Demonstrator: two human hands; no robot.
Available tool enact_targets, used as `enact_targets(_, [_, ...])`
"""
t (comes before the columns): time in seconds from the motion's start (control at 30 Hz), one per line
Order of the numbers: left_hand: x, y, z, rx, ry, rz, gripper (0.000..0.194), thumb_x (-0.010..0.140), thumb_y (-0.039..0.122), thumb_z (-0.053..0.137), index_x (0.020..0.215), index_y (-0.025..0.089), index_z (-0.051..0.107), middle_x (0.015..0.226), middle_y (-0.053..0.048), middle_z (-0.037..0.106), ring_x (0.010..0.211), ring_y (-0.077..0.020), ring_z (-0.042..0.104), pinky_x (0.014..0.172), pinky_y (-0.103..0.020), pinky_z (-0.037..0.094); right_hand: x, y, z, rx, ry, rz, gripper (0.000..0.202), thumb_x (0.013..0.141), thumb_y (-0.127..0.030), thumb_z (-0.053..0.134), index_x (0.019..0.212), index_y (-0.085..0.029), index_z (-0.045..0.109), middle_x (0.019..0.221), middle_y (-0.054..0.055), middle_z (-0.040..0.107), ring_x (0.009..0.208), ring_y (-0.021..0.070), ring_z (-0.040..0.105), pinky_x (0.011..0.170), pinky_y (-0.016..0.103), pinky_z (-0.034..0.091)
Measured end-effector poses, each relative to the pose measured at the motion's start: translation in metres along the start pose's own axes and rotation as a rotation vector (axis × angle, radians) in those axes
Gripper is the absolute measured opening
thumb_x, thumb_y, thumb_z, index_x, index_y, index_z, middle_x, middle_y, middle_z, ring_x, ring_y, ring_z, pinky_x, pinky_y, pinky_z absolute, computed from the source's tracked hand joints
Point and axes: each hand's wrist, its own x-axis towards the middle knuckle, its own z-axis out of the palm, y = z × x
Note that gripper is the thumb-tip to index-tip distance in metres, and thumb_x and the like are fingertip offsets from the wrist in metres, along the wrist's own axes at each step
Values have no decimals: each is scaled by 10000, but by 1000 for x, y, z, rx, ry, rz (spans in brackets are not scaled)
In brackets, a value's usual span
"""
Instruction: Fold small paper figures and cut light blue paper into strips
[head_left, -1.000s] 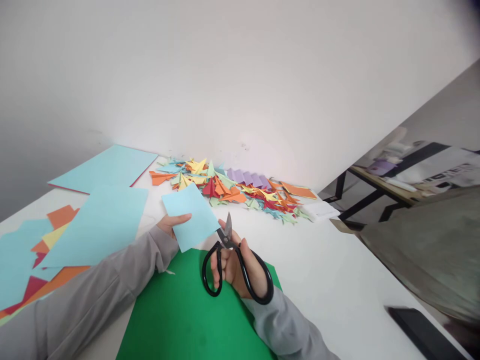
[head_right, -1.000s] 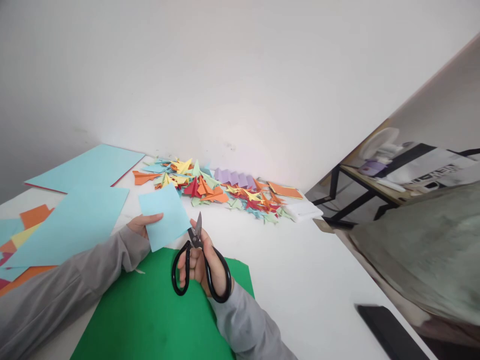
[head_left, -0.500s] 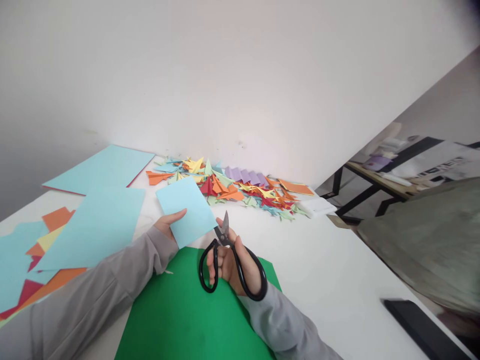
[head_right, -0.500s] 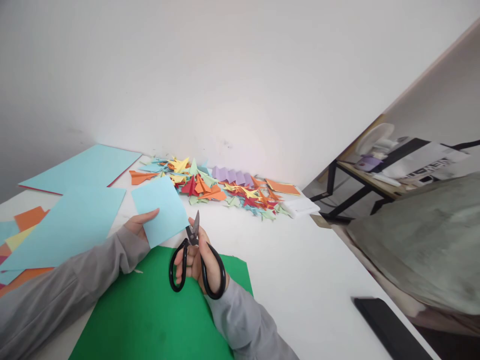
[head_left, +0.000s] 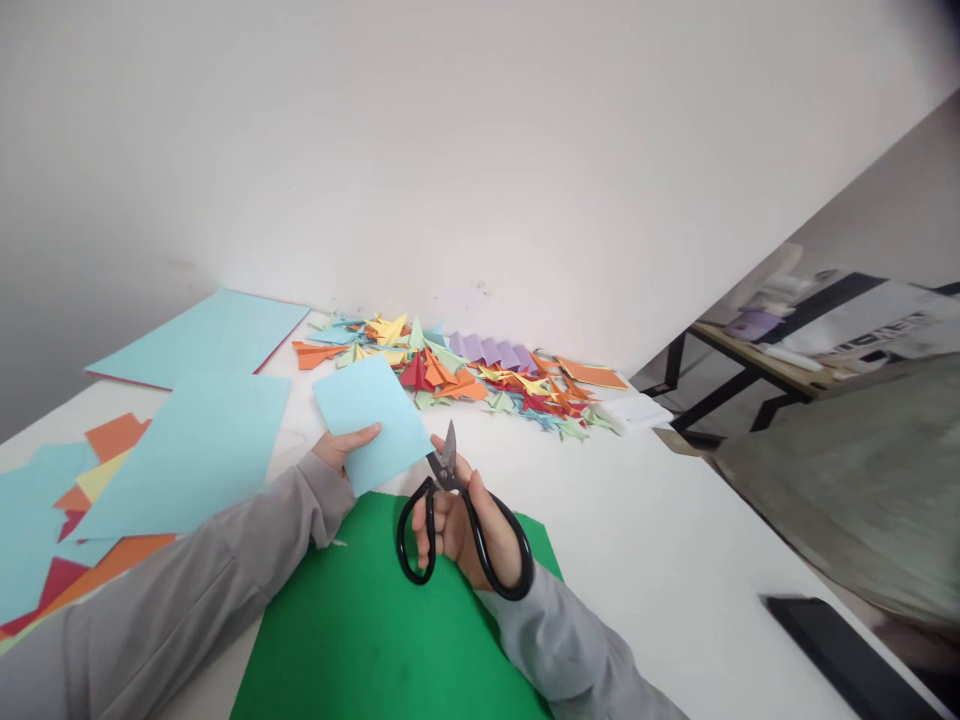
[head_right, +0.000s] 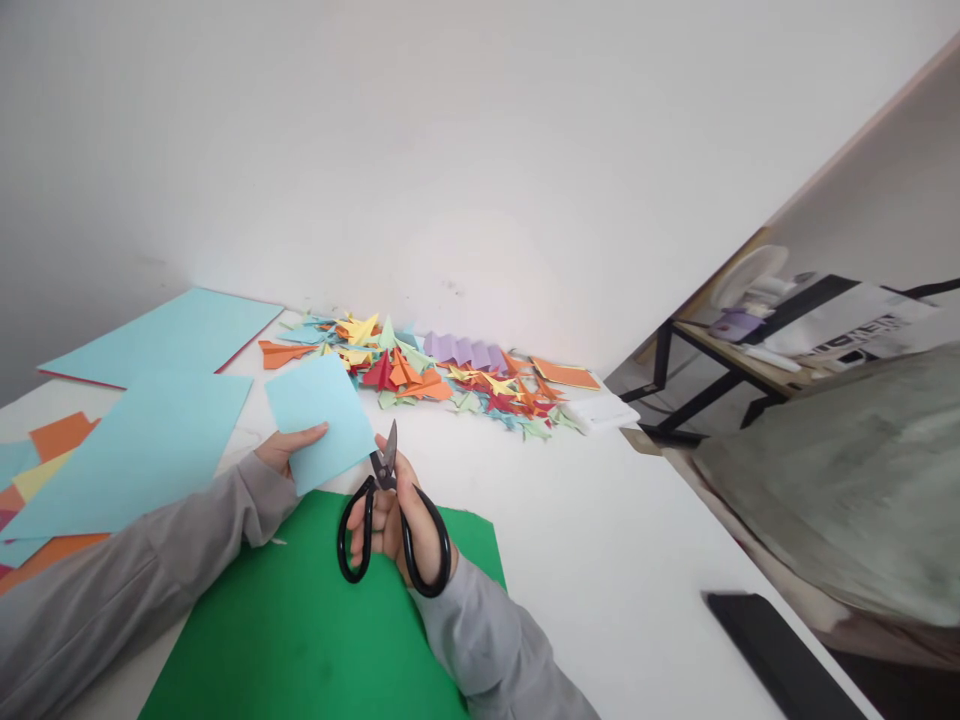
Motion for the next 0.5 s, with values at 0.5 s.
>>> enact_targets(0.5, [10, -4, -7, 66, -116, 133, 515, 518, 50, 735, 1010, 141, 613, 838, -98, 697, 795, -261, 653, 682, -335, 550, 0, -2, -3, 52, -82, 24, 791, 737, -595, 472, 1351, -290, 76, 649, -18, 600, 488, 150, 571, 449, 275, 444])
